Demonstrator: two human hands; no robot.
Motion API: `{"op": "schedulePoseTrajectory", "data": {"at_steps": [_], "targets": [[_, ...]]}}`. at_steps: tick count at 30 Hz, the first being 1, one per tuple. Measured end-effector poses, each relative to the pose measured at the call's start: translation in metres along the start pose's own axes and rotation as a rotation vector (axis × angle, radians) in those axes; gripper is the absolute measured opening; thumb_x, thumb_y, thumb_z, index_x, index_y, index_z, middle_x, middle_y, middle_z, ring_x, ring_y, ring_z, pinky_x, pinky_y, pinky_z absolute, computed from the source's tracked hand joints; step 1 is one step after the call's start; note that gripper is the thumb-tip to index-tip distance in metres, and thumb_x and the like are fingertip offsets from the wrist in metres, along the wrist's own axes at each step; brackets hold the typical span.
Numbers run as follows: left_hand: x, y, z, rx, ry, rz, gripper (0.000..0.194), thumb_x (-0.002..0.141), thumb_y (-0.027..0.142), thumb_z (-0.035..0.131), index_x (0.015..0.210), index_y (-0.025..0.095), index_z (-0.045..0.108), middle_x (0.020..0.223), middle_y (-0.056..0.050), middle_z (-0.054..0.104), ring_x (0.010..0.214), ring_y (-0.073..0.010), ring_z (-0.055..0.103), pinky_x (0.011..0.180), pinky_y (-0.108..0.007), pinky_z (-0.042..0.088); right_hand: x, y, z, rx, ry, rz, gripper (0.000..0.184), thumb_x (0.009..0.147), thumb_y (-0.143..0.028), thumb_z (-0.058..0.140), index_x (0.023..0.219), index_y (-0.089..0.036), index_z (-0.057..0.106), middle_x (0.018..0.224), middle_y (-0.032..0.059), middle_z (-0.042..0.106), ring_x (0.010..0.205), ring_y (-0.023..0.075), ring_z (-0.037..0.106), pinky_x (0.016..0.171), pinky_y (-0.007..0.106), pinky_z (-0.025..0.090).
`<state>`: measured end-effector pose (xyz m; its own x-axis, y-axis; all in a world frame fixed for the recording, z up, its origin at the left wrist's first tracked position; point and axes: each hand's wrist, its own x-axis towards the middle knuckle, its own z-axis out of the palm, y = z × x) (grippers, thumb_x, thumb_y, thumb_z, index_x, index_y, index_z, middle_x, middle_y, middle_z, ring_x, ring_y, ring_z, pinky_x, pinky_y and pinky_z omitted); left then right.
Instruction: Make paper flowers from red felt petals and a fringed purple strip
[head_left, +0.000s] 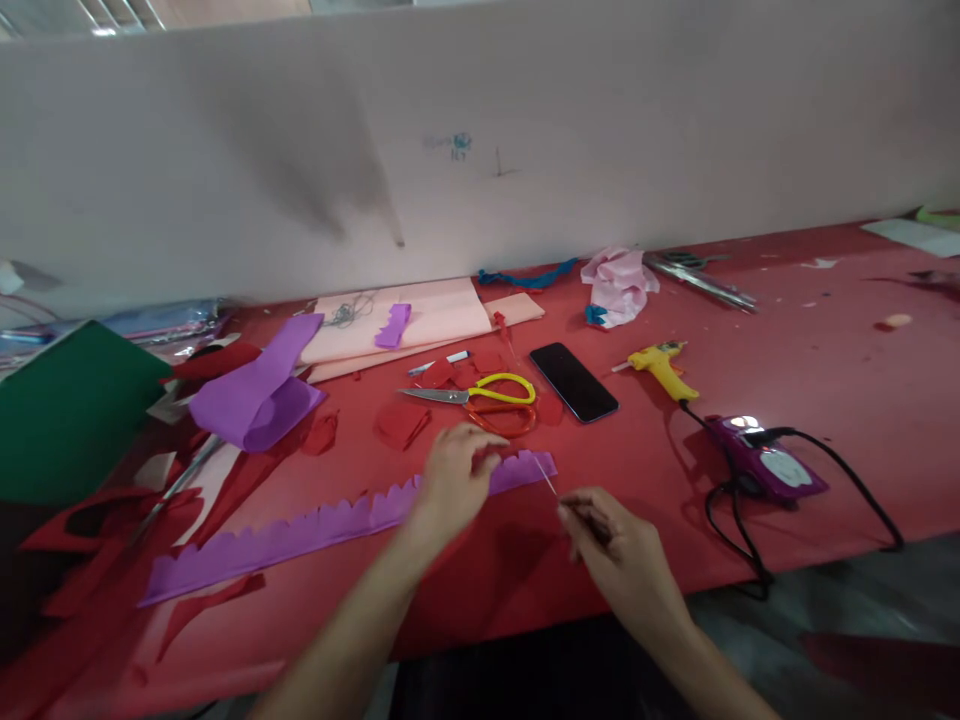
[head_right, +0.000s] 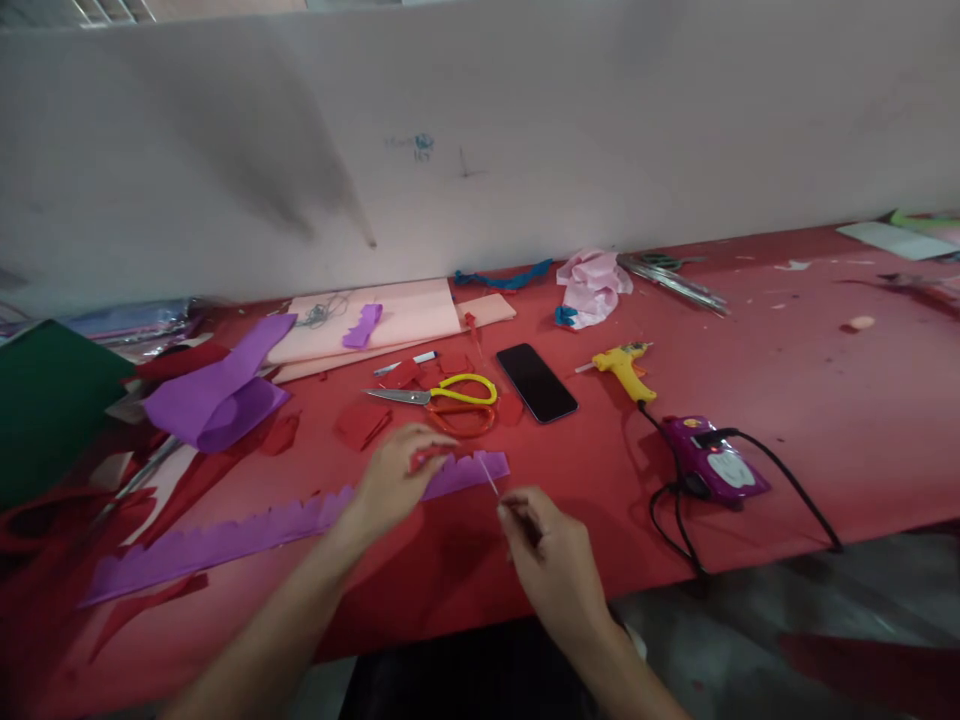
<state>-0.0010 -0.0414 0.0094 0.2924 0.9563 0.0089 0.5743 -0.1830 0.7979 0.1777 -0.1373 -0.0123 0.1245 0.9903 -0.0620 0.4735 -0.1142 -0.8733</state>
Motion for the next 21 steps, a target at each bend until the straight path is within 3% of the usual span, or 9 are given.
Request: {"op": "schedulePoseTrajectory", "data": {"at_steps": [2,6,9,13,21], "targets": [[0.027,-0.007,0.000,0.303,-0.030,0.068,0.028,0.079,0.005,0.053,0.089,0.019,0.075,0.096,-0.010,0.069,0.099,-0.0250,0.057,0.094,-0.044,0.042,0.001,0.008,-0.003,-0.137,0.056,0.016,0.017,0.089,-0.037,0.049,0.086,-0.023,0.057,0.061,-0.0002,0.064,0.052,0.0168,0.061,0.052,0.025,0.042],[0.061,-0.008,0.024,0.382,-0.227,0.193,0.032,0.081,0.006,0.049,0.092,0.021,0.075,0.089,-0.008,0.067,0.088,-0.0218,0.058,0.082,-0.037,0.048,0.000,0.020,0.000,-0.368,0.147,-0.001,0.018,0.090,-0.037,0.047,0.087,-0.023,0.058,0.062,0.0008,0.067,0.052,0.0189,0.063,0.051,0.026,0.037],[0.064,0.000,0.040,0.387,-0.298,0.326,0.034,0.082,0.005,0.047,0.093,0.022,0.075,0.084,-0.007,0.064,0.085,-0.0209,0.055,0.080,-0.035,0.047,0.000,0.025,0.004,-0.468,0.187,-0.062,0.019,0.091,-0.036,0.044,0.087,-0.023,0.058,0.061,0.0014,0.067,0.054,0.0199,0.063,0.050,0.026,0.035],[0.063,0.006,0.042,0.406,-0.326,0.462,0.038,0.083,0.004,0.044,0.096,0.024,0.074,0.086,-0.006,0.060,0.090,-0.0211,0.049,0.083,-0.035,0.045,0.000,0.029,0.005,-0.529,0.205,-0.101,0.019,0.092,-0.034,0.044,0.089,-0.022,0.059,0.060,0.0012,0.067,0.054,0.0194,0.063,0.051,0.026,0.033],[0.067,0.006,0.042,0.457,-0.432,0.548,0.043,0.080,-0.002,0.042,0.098,0.026,0.070,0.100,-0.005,0.056,0.098,-0.0209,0.045,0.091,-0.037,0.040,0.001,0.030,0.008,-0.691,0.218,-0.157,0.022,0.093,-0.029,0.042,0.085,-0.021,0.060,0.053,0.0010,0.063,0.049,0.0181,0.058,0.049,0.027,0.025]]}}
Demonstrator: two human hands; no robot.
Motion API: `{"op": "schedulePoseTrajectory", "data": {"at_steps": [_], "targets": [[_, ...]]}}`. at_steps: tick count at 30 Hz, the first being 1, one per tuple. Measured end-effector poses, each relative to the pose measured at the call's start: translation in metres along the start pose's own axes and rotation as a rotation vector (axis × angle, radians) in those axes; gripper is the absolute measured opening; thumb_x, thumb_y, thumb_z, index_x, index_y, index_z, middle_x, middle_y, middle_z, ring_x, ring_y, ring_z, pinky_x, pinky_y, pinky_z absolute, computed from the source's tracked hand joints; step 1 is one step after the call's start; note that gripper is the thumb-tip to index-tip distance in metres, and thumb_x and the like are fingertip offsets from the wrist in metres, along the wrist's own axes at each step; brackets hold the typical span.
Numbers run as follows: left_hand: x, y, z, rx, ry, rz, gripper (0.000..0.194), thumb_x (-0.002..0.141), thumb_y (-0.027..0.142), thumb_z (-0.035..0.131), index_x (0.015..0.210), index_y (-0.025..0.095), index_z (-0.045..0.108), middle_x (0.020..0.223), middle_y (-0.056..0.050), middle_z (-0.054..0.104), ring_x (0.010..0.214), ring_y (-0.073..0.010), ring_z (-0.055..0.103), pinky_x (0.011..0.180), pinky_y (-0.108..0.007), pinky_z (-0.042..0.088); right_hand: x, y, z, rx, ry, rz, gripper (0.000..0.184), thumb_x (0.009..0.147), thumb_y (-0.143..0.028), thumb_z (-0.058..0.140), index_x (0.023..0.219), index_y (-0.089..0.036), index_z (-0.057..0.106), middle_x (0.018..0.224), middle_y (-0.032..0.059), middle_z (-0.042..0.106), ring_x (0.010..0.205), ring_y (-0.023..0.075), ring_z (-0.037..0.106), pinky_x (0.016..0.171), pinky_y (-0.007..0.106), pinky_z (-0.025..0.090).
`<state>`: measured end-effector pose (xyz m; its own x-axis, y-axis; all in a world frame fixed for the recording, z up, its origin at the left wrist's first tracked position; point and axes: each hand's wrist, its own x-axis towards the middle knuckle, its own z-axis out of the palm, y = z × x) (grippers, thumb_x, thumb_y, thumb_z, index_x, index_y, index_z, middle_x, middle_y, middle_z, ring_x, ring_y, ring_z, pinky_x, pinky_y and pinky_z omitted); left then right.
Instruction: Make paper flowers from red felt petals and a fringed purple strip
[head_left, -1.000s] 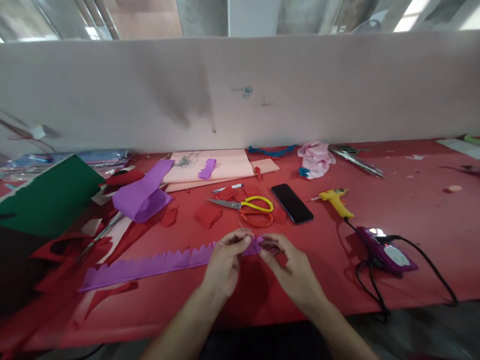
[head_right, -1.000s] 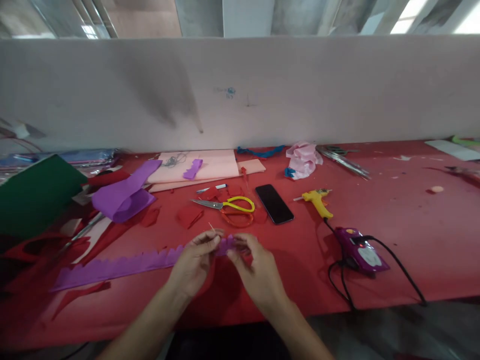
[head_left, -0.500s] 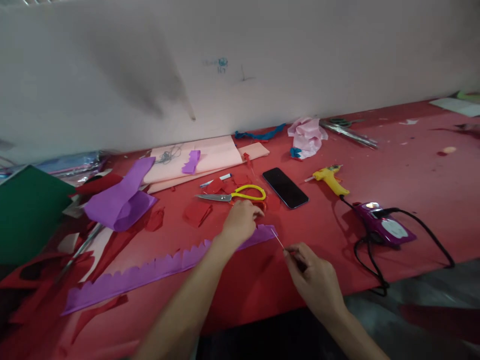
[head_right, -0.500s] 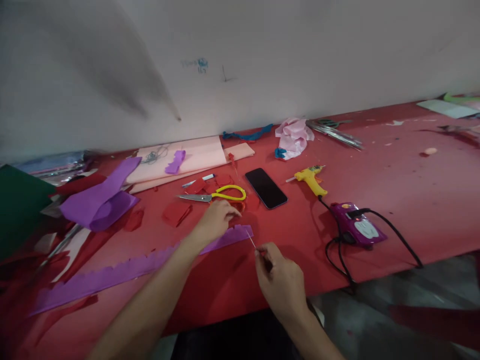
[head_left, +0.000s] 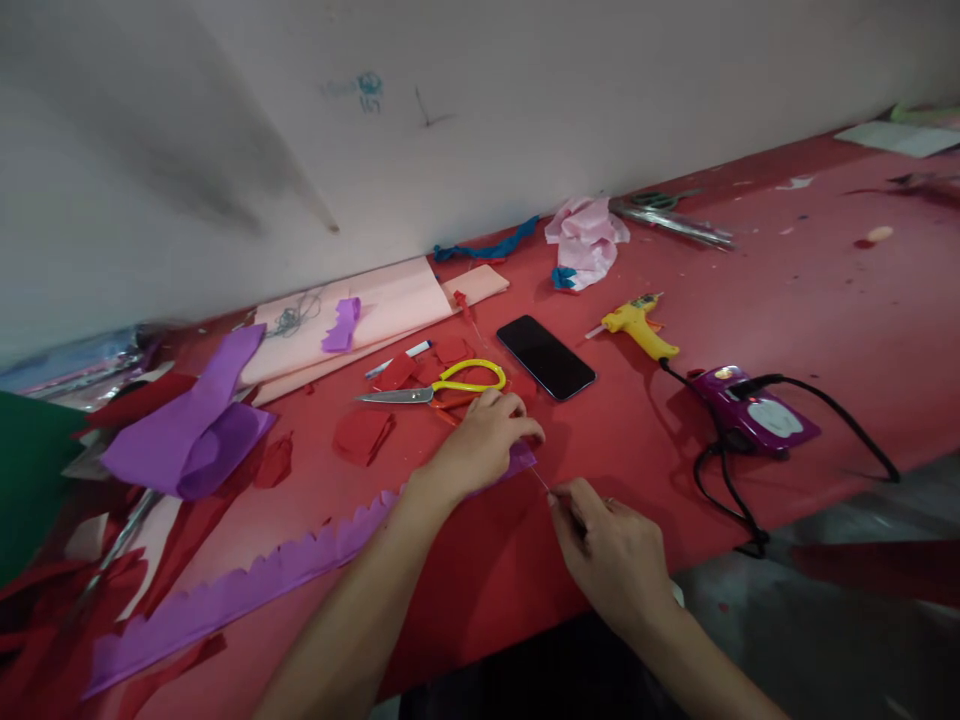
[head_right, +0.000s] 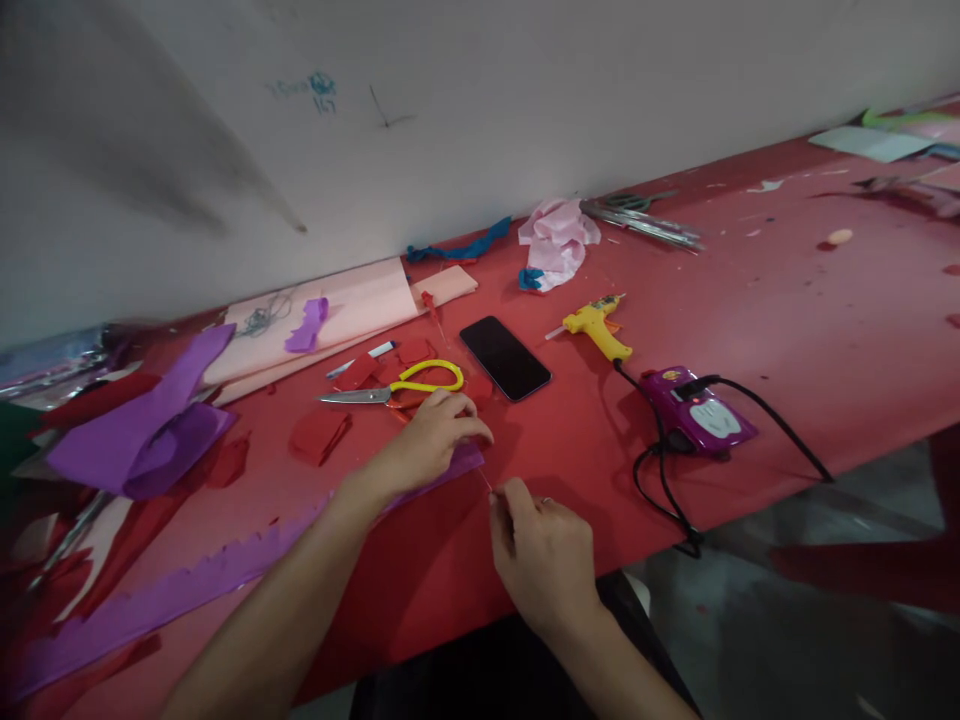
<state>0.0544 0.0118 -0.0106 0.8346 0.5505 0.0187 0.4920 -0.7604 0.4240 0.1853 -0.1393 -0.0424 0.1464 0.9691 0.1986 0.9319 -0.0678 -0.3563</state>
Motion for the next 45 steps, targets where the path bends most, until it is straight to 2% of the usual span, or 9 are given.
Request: {"op": "schedulePoseTrajectory", "data": {"at_steps": [8,14,18,22,26,30,33,38,45], "targets": [[0.002,0.002,0.002,-0.021,-0.009,0.017,0.019,0.087,0.012,0.049,0.089,0.021,0.065,0.096,-0.004,0.056,0.094,-0.0208,0.044,0.088,-0.036,0.039,0.002,-0.004,-0.002,-0.118,0.004,-0.028,0.025,0.093,-0.027,0.039,0.081,-0.021,0.059,0.050,0.0017,0.060,0.045,0.0170,0.056,0.049,0.027,0.020],[0.002,0.002,0.003,-0.029,-0.018,0.020,0.023,0.082,0.003,0.045,0.082,0.019,0.062,0.095,-0.005,0.057,0.094,-0.0208,0.044,0.087,-0.036,0.038,0.003,-0.004,0.000,-0.103,0.052,-0.026,0.024,0.092,-0.027,0.040,0.075,-0.021,0.056,0.046,0.0001,0.057,0.042,0.0159,0.054,0.046,0.026,0.018],[-0.001,-0.002,-0.002,-0.123,-0.020,-0.042,0.023,0.081,0.002,0.044,0.083,0.019,0.059,0.090,-0.004,0.061,0.093,-0.0205,0.048,0.087,-0.037,0.038,0.005,-0.001,-0.005,0.162,0.003,0.059,0.016,0.093,-0.028,0.041,0.087,-0.022,0.055,0.062,0.0003,0.066,0.054,0.0176,0.062,0.049,0.025,0.030],[-0.005,-0.007,-0.008,-0.229,-0.003,-0.101,0.021,0.087,0.008,0.044,0.090,0.020,0.061,0.091,-0.003,0.064,0.090,-0.0191,0.053,0.086,-0.037,0.039,0.009,0.005,-0.014,0.512,-0.053,0.177,0.013,0.093,-0.031,0.040,0.089,-0.024,0.050,0.068,-0.0006,0.066,0.062,0.0167,0.064,0.056,0.025,0.042],[-0.005,-0.007,-0.004,-0.078,0.038,-0.065,0.016,0.087,0.013,0.051,0.094,0.020,0.064,0.099,-0.005,0.061,0.102,-0.0234,0.048,0.090,-0.041,0.036,0.015,0.012,-0.014,0.813,-0.103,0.297,0.014,0.093,-0.035,0.042,0.093,-0.024,0.050,0.074,0.0012,0.066,0.069,0.0163,0.064,0.064,0.026,0.048],[-0.006,-0.003,0.000,-0.023,0.015,-0.070,0.012,0.082,0.009,0.054,0.079,0.018,0.061,0.094,-0.005,0.060,0.100,-0.0246,0.046,0.088,-0.041,0.036,0.024,0.016,-0.012,0.889,-0.099,0.293,0.013,0.092,-0.033,0.042,0.088,-0.023,0.049,0.082,0.0034,0.065,0.073,0.0164,0.063,0.071,0.029,0.048],[-0.012,-0.002,-0.009,-0.174,0.049,-0.140,0.014,0.081,0.007,0.050,0.079,0.018,0.059,0.087,-0.003,0.062,0.090,-0.0210,0.051,0.085,-0.038,0.038,0.037,0.013,-0.015,0.899,-0.110,0.239,0.012,0.092,-0.030,0.041,0.087,-0.022,0.049,0.075,0.0015,0.061,0.070,0.0161,0.060,0.067,0.030,0.046],[-0.027,-0.002,-0.028,-0.639,0.145,-0.238,0.014,0.079,0.010,0.051,0.086,0.019,0.059,0.086,-0.002,0.064,0.083,-0.0158,0.058,0.079,-0.030,0.044,0.064,0.005,-0.015,1.026,-0.240,0.168,0.007,0.093,-0.028,0.039,0.091,-0.023,0.044,0.077,-0.0007,0.059,0.058,0.0127,0.055,0.062,0.029,0.044],[-0.027,0.000,-0.024,-0.936,0.285,-0.379,0.031,0.070,0.009,0.057,0.100,0.017,0.064,0.097,-0.006,0.067,0.087,-0.0160,0.060,0.081,-0.030,0.046,0.069,-0.001,0.002,1.132,-0.266,0.265,0.009,0.091,-0.031,0.044,0.089,-0.023,0.048,0.070,-0.0032,0.052,0.065,0.0129,0.049,0.062,0.025,0.040]]}}
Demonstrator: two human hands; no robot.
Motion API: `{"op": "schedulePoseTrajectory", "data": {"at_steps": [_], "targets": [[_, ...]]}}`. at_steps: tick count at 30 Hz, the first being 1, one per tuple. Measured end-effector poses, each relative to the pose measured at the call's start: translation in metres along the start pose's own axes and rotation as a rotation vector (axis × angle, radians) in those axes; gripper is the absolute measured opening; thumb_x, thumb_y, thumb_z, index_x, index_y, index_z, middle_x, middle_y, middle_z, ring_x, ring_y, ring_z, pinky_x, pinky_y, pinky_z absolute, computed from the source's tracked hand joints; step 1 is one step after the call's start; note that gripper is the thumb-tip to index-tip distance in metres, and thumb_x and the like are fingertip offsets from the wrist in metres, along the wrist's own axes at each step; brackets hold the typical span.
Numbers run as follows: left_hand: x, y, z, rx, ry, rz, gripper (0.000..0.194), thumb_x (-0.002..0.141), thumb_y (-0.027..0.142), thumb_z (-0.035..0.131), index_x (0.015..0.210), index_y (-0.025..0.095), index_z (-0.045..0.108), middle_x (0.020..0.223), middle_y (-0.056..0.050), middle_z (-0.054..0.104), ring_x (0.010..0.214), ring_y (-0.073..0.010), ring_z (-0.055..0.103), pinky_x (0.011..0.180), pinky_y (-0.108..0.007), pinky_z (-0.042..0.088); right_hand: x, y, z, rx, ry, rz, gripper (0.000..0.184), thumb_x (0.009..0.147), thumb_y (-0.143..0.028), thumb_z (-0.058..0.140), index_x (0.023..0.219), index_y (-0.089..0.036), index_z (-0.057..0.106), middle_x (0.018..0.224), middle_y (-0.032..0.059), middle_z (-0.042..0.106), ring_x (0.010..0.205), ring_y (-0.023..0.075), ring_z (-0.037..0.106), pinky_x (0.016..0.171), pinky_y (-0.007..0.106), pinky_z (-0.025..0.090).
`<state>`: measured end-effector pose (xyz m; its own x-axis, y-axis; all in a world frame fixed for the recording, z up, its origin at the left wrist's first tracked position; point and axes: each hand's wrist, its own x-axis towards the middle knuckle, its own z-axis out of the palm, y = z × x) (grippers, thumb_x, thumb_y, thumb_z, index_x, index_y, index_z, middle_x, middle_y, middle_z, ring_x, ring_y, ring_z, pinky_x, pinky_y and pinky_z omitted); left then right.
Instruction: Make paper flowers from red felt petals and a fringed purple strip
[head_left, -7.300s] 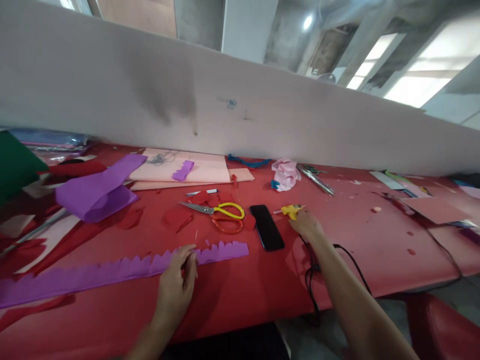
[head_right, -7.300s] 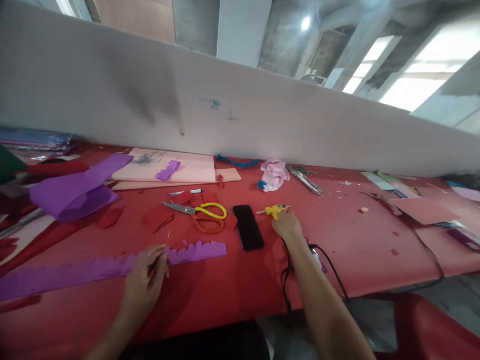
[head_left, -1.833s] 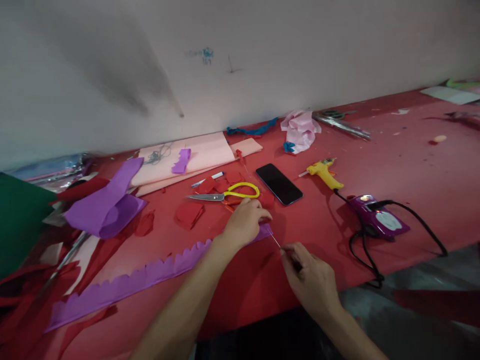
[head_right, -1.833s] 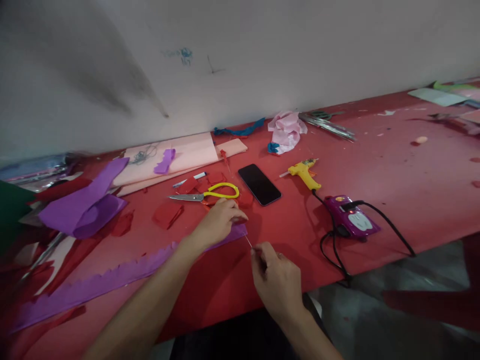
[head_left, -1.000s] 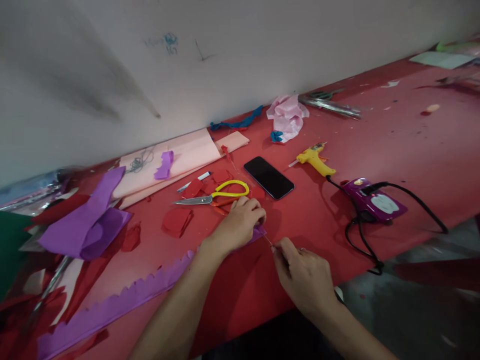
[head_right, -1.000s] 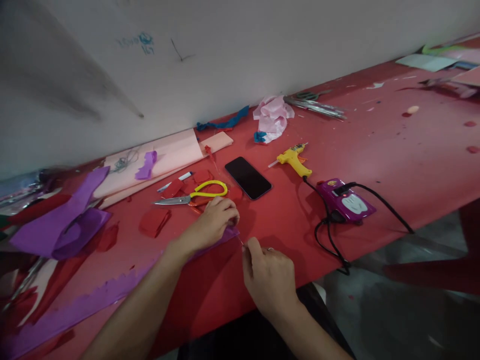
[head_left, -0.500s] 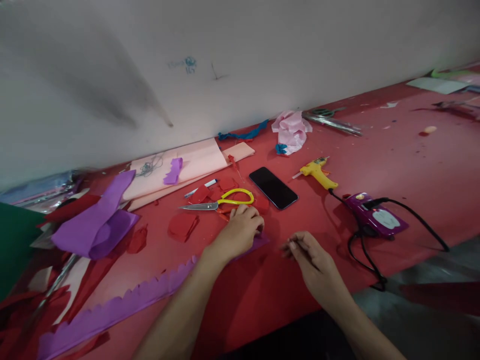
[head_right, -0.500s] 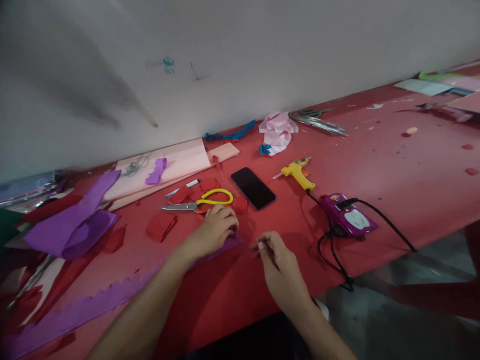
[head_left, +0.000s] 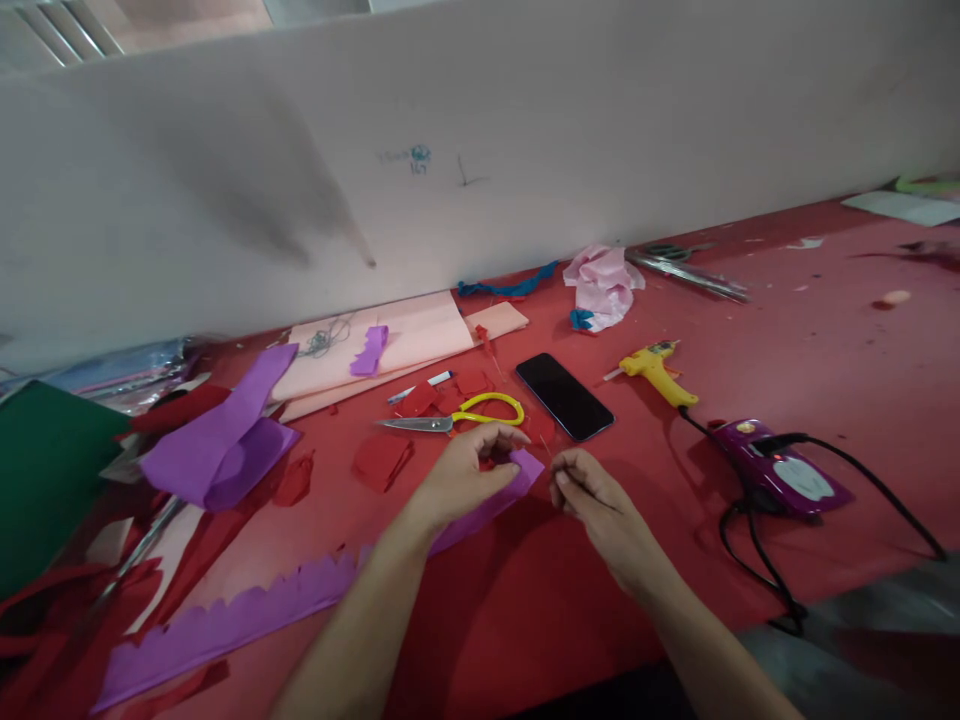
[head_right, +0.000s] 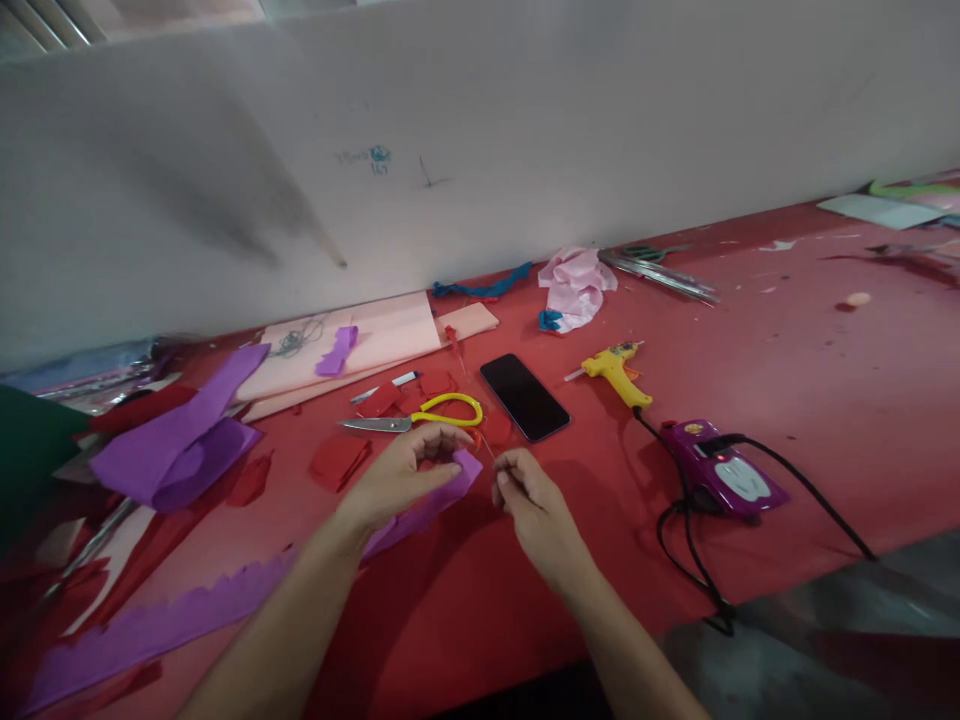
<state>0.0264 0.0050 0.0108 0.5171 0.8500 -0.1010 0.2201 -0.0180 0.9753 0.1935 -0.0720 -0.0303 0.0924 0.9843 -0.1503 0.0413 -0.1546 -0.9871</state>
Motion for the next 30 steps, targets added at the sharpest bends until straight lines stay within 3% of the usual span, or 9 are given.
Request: {"op": "schedulePoseTrajectory", "data": {"at_steps": [5,13,23,30], "targets": [[0.002,-0.002,0.003,0.003,-0.013,-0.062,0.039,0.068,0.009,0.058,0.105,0.016,0.067,0.096,-0.005,0.069,0.085,-0.0156,0.061,0.080,-0.029,0.047,-0.007,-0.001,0.001,-0.013,0.044,-0.031,0.021,0.094,-0.040,0.040,0.088,-0.023,0.050,0.070,-0.0022,0.051,0.064,0.0133,0.048,0.061,0.025,0.040],[0.000,-0.002,0.007,0.030,-0.048,-0.093,0.035,0.070,0.010,0.058,0.103,0.018,0.069,0.102,-0.005,0.071,0.093,-0.0179,0.063,0.084,-0.030,0.047,-0.024,-0.002,-0.009,-0.468,0.089,-0.175,0.019,0.097,-0.034,0.035,0.091,-0.024,0.050,0.065,-0.0037,0.051,0.059,0.0135,0.049,0.058,0.026,0.036],[-0.002,-0.001,0.009,-0.155,-0.076,-0.110,0.048,0.071,0.008,0.059,0.118,0.020,0.060,0.114,-0.007,0.065,0.091,-0.0147,0.061,0.081,-0.029,0.047,-0.014,-0.002,0.003,-0.370,0.090,-0.152,0.013,0.097,-0.034,0.038,0.094,-0.023,0.045,0.064,-0.0029,0.056,0.061,0.0149,0.056,0.060,0.026,0.040],[-0.002,-0.004,0.010,-0.220,-0.063,-0.121,0.049,0.071,0.009,0.061,0.118,0.021,0.059,0.110,-0.006,0.065,0.090,-0.0135,0.060,0.079,-0.026,0.045,-0.011,0.004,-0.001,-0.361,0.076,-0.182,0.022,0.097,-0.034,0.038,0.104,-0.021,0.054,0.065,-0.0020,0.057,0.061,0.0155,0.056,0.061,0.026,0.042]]}}
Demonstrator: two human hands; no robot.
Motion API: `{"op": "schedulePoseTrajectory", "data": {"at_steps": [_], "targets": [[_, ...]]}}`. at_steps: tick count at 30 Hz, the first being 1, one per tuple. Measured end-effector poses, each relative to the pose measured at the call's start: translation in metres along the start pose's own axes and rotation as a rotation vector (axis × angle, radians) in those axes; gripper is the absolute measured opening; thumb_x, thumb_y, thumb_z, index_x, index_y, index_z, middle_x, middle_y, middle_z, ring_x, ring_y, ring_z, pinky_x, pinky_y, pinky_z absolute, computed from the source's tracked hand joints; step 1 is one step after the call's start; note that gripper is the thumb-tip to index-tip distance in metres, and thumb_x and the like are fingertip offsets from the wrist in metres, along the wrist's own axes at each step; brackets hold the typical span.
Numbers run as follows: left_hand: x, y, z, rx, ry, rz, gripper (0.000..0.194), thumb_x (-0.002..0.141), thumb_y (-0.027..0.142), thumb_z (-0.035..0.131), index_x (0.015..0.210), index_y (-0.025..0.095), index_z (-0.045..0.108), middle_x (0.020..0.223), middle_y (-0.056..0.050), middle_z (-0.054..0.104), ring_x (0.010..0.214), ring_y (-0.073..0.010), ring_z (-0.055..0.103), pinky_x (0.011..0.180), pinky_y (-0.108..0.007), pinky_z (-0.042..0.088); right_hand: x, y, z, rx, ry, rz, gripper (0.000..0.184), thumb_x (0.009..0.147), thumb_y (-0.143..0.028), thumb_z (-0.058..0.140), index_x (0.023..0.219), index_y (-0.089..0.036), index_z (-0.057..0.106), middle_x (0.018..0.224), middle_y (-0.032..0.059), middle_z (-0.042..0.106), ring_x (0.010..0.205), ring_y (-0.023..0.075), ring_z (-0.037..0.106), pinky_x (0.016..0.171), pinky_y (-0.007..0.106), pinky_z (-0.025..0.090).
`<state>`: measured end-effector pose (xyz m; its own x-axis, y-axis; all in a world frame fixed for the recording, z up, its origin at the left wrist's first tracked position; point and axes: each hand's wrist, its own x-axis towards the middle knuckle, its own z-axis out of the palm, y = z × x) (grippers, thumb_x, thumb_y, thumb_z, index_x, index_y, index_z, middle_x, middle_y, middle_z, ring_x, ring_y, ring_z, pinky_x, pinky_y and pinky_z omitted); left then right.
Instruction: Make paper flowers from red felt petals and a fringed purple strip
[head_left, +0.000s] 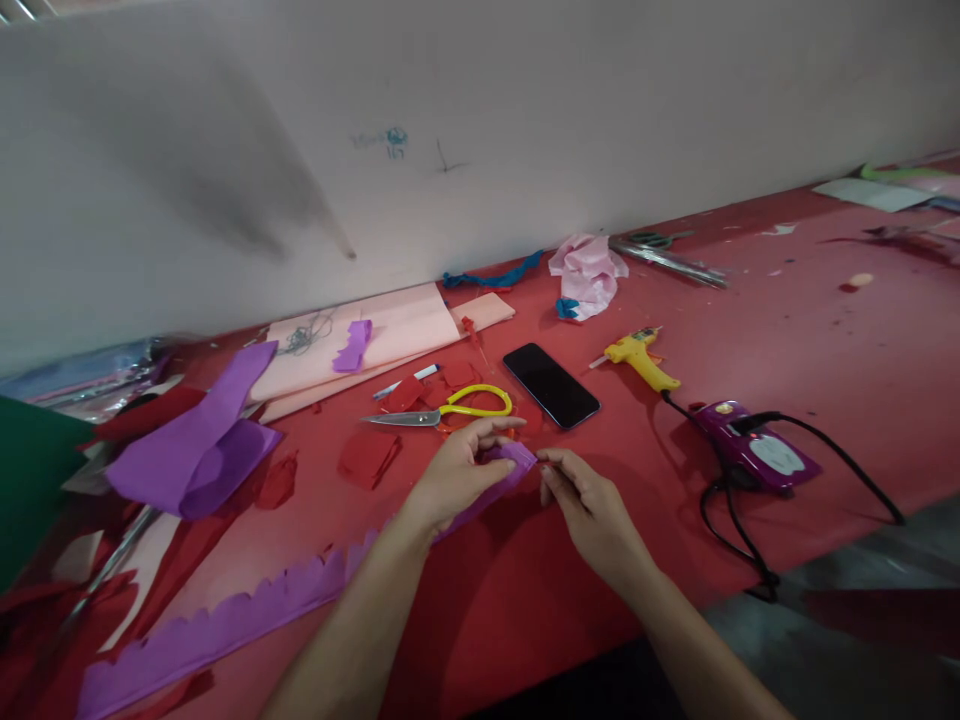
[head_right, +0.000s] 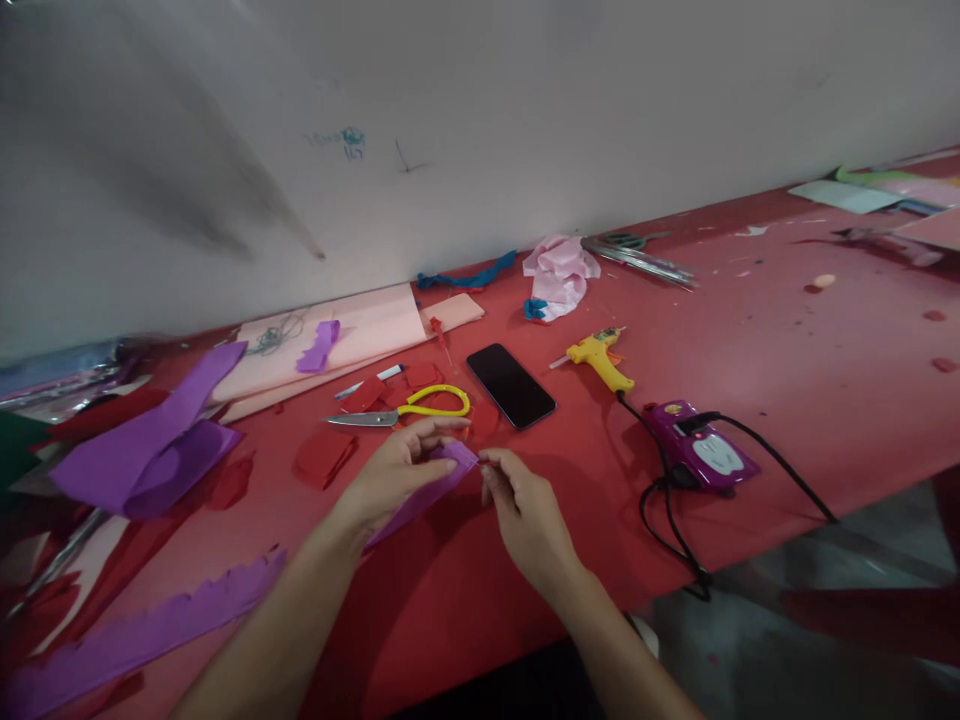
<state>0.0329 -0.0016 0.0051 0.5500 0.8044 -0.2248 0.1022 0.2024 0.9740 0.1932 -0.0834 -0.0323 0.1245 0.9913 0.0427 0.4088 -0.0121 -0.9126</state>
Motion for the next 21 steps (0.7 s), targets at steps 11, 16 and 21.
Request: {"op": "schedulePoseTrajectory", "data": {"at_steps": [11,16,21], "targets": [[-0.001,0.003,0.002,-0.054,0.027,-0.034,0.045,0.070,0.011,0.064,0.115,0.019,0.061,0.102,-0.005,0.064,0.083,-0.0115,0.057,0.073,-0.024,0.045,-0.002,-0.003,0.002,0.033,0.029,0.000,0.022,0.097,-0.035,0.040,0.100,-0.022,0.057,0.065,-0.0015,0.058,0.062,0.0150,0.056,0.061,0.026,0.043],[0.002,-0.004,0.003,-0.050,0.063,-0.003,0.038,0.071,0.016,0.067,0.109,0.019,0.064,0.094,-0.004,0.066,0.083,-0.0118,0.059,0.077,-0.025,0.045,-0.002,-0.004,0.003,0.009,0.021,-0.007,0.021,0.097,-0.034,0.039,0.101,-0.023,0.057,0.066,-0.0017,0.059,0.060,0.0147,0.057,0.060,0.025,0.042],[0.004,-0.007,0.004,-0.043,0.105,0.011,0.031,0.070,0.017,0.068,0.102,0.018,0.066,0.092,-0.004,0.066,0.082,-0.0124,0.059,0.075,-0.025,0.046,-0.004,-0.005,0.004,-0.002,0.038,-0.019,0.022,0.097,-0.032,0.041,0.107,-0.022,0.057,0.066,-0.0022,0.059,0.061,0.0139,0.057,0.061,0.025,0.042]]}}
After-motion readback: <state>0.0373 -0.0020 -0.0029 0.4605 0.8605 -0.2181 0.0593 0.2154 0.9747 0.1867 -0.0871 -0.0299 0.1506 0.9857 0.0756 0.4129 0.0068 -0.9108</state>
